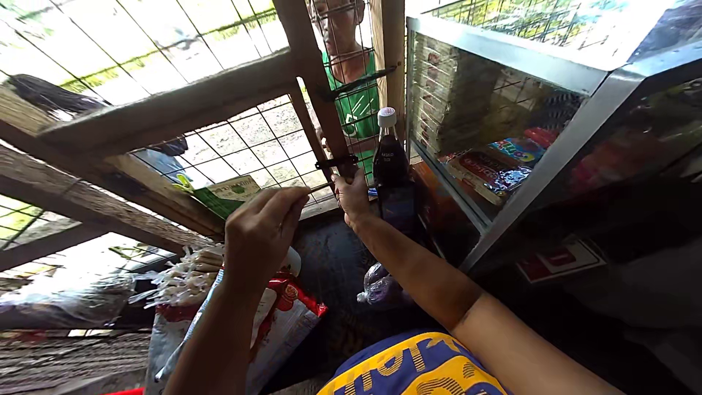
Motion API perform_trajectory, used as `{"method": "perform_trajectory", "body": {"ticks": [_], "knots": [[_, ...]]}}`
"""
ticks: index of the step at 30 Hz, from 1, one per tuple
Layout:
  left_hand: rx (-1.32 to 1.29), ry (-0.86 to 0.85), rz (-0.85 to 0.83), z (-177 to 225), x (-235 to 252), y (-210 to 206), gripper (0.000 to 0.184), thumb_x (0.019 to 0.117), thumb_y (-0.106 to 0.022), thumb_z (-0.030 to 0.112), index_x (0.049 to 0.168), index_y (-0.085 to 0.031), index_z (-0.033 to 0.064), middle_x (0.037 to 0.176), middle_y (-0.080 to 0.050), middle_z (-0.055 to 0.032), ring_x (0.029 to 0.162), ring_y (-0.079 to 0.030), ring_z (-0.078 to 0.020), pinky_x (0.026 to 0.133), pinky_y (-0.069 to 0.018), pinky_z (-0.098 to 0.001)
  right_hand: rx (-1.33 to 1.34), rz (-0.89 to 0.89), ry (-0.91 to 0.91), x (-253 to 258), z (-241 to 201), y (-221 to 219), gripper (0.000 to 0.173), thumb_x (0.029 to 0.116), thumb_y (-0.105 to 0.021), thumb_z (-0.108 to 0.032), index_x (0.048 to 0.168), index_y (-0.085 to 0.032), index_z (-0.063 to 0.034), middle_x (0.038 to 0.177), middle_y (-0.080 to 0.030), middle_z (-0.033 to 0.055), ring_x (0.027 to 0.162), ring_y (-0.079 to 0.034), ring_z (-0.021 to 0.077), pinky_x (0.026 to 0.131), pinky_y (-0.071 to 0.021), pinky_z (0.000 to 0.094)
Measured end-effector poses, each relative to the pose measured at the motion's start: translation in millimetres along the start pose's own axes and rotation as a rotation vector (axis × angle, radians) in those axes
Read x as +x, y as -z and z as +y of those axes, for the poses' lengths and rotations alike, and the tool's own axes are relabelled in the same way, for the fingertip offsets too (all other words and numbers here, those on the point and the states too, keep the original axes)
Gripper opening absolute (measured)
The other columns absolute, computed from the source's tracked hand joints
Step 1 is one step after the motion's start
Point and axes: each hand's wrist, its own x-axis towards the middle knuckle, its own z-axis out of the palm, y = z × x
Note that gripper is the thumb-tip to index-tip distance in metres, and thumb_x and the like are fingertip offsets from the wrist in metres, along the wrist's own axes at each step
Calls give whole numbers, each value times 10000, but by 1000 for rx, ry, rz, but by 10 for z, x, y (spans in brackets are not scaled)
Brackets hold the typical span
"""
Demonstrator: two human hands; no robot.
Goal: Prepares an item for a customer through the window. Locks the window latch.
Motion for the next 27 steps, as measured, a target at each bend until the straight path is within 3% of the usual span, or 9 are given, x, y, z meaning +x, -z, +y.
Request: {"method": "perform_trajectory", "body": {"ticks": [5,10,14,22,27], "knots": [[-26,-64,-46,-59,302,-156,177,1017,-611,95,1086,-751,12,965,-744,-168,880,-733,-266,803,-584,-349,-7,2,-34,-51,-7,13,470,1007,-614,-73,1440,-432,-83,870,-603,64,571,-468,70,486,-369,224],[-25,-100,-117,-128,479,-299,195,1039,-583,115,1102,-737,14,1003,-740,-169,928,-732,-295,830,-587,-401,-118,-75,15,-86,-100,69,439,1033,-573,-103,1452,-455,-43,773,-595,45,526,-456,63,463,-357,215],[-26,-121,-160,-194,573,-423,196,1042,-569,104,1082,-731,3,989,-735,-176,912,-733,-311,824,-590,-423,-219,-148,42,-111,-106,88,513,1033,-579,-117,1507,-401,-34,735,-581,38,543,-459,73,501,-384,239],[0,-161,-270,-268,769,-659,182,1033,-562,74,1041,-714,-26,905,-701,-204,845,-723,-366,763,-586,-496,-197,-150,71,-89,-57,103,513,1029,-578,-96,1507,-399,-40,682,-513,19,500,-425,66,471,-373,228],[-5,-139,-345,-324,850,-811,164,1026,-562,48,1029,-695,-48,933,-692,-220,871,-718,-392,777,-583,-533,-199,-155,61,-77,-56,130,510,1029,-576,-99,1509,-409,-55,683,-511,14,503,-427,64,468,-369,224]]}}
